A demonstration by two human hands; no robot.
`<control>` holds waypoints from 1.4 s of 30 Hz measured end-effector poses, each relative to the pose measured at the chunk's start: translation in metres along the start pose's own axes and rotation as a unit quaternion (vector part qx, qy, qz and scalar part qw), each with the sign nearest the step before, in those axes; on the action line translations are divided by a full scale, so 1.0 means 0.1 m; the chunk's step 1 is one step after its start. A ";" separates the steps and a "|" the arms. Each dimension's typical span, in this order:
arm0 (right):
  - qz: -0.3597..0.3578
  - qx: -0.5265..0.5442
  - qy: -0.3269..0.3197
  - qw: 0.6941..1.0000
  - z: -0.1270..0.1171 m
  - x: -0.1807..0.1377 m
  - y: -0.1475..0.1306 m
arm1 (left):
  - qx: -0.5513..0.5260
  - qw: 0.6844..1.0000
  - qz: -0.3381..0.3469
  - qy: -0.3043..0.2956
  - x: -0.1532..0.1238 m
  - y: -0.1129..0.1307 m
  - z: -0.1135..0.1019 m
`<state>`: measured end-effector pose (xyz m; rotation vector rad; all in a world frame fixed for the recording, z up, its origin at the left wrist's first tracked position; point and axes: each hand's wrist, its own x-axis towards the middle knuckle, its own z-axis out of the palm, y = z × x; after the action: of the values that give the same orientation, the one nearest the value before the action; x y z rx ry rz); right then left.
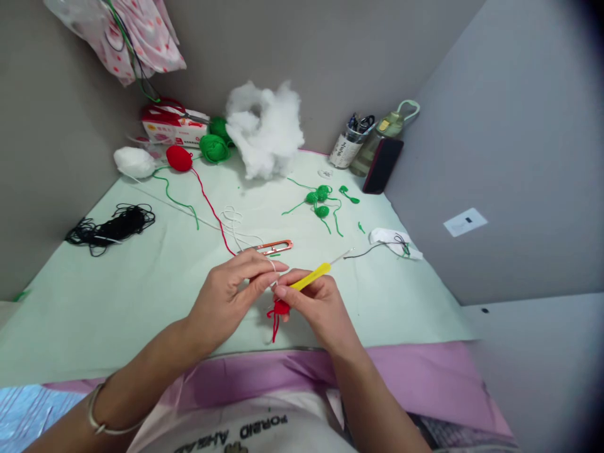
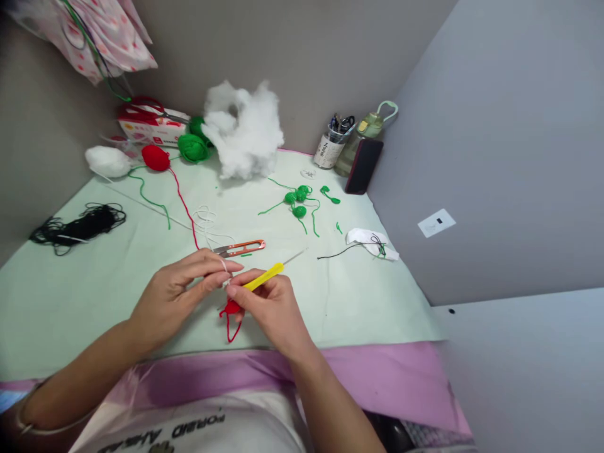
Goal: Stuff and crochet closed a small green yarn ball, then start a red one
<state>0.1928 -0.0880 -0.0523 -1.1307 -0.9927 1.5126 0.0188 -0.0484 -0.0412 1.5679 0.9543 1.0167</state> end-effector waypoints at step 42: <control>-0.399 -0.395 0.132 0.817 0.01 -0.13 0.05 | -0.208 0.961 -0.178 0.029 -0.08 0.00 0.27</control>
<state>0.1919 -0.1022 -0.0549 -1.1755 -1.6821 0.2228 0.0414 -0.0639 -0.0461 0.9822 0.9477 0.9334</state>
